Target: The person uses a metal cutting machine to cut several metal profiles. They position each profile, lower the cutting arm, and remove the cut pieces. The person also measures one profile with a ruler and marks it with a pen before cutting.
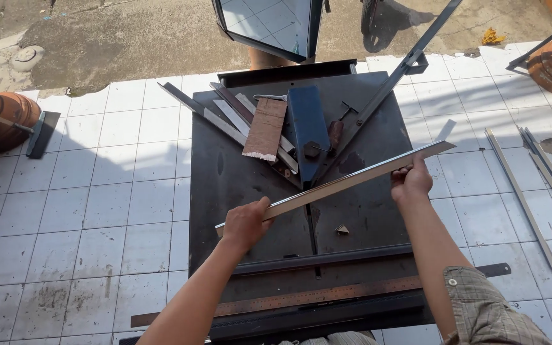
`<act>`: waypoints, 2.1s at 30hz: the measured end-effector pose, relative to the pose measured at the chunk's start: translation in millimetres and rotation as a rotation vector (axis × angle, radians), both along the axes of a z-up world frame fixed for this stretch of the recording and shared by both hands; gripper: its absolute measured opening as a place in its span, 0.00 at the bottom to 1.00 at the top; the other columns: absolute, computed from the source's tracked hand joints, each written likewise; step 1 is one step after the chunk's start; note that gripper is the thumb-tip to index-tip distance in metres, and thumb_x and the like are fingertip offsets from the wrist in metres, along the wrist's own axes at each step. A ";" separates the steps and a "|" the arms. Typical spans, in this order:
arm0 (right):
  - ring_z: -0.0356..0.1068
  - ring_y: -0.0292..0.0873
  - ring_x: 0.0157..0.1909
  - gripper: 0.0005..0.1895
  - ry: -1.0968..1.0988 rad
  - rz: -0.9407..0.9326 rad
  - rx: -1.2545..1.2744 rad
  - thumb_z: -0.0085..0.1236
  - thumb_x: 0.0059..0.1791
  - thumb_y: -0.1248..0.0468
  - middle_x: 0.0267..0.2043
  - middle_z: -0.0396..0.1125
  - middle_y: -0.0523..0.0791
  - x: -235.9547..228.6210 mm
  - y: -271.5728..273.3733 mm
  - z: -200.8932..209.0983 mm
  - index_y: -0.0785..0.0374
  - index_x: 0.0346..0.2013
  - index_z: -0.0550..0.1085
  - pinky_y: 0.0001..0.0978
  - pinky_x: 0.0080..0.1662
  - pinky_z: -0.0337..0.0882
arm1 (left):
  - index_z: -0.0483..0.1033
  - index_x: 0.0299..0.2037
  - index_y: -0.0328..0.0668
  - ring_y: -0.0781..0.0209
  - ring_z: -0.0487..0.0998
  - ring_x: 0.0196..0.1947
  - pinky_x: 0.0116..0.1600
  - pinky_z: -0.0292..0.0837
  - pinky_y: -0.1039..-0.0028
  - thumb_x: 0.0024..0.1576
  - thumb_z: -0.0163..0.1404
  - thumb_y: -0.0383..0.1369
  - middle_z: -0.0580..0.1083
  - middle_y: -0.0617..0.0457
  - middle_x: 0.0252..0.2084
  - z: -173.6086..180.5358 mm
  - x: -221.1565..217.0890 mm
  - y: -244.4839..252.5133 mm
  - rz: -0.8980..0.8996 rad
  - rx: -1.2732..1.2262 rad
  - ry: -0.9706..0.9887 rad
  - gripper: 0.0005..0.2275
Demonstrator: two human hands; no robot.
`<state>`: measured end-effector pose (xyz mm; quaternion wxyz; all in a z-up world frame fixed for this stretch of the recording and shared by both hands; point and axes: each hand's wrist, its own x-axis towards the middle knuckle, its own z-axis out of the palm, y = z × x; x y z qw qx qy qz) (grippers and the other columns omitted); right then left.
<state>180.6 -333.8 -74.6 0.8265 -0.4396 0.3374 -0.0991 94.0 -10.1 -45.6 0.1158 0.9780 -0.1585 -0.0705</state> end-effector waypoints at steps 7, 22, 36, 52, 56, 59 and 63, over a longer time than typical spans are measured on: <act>0.55 0.46 0.57 0.33 0.454 0.550 -0.792 0.50 0.45 0.57 0.54 0.56 0.45 -11.4 38.4 -40.9 0.57 0.61 0.50 0.44 0.52 0.63 | 0.62 0.47 0.44 0.51 0.76 0.31 0.32 0.72 0.65 0.49 0.47 0.35 0.71 0.48 0.32 -28.4 -28.9 -55.6 0.171 -0.167 0.136 0.16; 0.20 0.51 0.68 0.31 0.414 1.091 -1.484 0.21 0.46 0.43 0.68 0.26 0.38 10.8 71.3 -16.0 0.42 0.63 0.40 0.64 0.57 0.28 | 0.71 0.40 0.45 0.55 0.66 0.43 0.42 0.67 0.65 0.49 0.48 0.30 0.67 0.54 0.41 -18.6 -63.7 -21.0 0.318 -0.421 -0.150 0.09; 0.43 0.46 0.62 0.24 0.215 0.695 -1.226 0.32 0.46 0.47 0.57 0.52 0.47 84.9 -14.5 -47.2 0.45 0.55 0.60 0.51 0.53 0.41 | 0.70 0.40 0.43 0.52 0.64 0.46 0.47 0.62 0.60 0.50 0.49 0.29 0.68 0.51 0.41 -12.5 -12.9 -157.1 0.057 -0.559 -0.045 0.09; 0.62 0.45 0.53 0.22 0.359 0.460 -0.475 0.43 0.44 0.55 0.51 0.61 0.46 205.1 -102.6 -17.2 0.54 0.53 0.63 0.41 0.45 0.62 | 0.53 0.58 0.40 0.44 0.45 0.63 0.62 0.40 0.59 0.53 0.39 0.41 0.52 0.43 0.62 -88.9 186.7 -301.8 0.029 -0.203 -0.423 0.24; 0.63 0.44 0.51 0.23 0.346 0.479 -0.423 0.44 0.44 0.56 0.49 0.63 0.46 234.8 -97.2 -12.1 0.53 0.54 0.62 0.39 0.45 0.62 | 0.53 0.59 0.47 0.46 0.45 0.63 0.61 0.41 0.61 0.51 0.40 0.43 0.50 0.48 0.63 -106.7 189.7 -302.5 0.004 -0.095 -0.467 0.25; 0.68 0.42 0.42 0.15 0.335 0.357 -0.346 0.47 0.44 0.62 0.40 0.67 0.45 249.0 -98.9 -20.0 0.56 0.45 0.65 0.35 0.41 0.63 | 0.52 0.60 0.48 0.47 0.45 0.64 0.62 0.42 0.62 0.48 0.42 0.45 0.49 0.49 0.64 -111.8 192.0 -306.9 0.046 -0.057 -0.458 0.28; 0.67 0.42 0.37 0.14 0.292 0.268 -0.325 0.48 0.42 0.64 0.38 0.65 0.48 260.1 -103.2 -23.1 0.60 0.43 0.65 0.32 0.36 0.68 | 0.54 0.59 0.47 0.46 0.46 0.63 0.61 0.43 0.60 0.48 0.41 0.43 0.50 0.46 0.63 -110.5 192.3 -307.4 0.059 -0.097 -0.397 0.27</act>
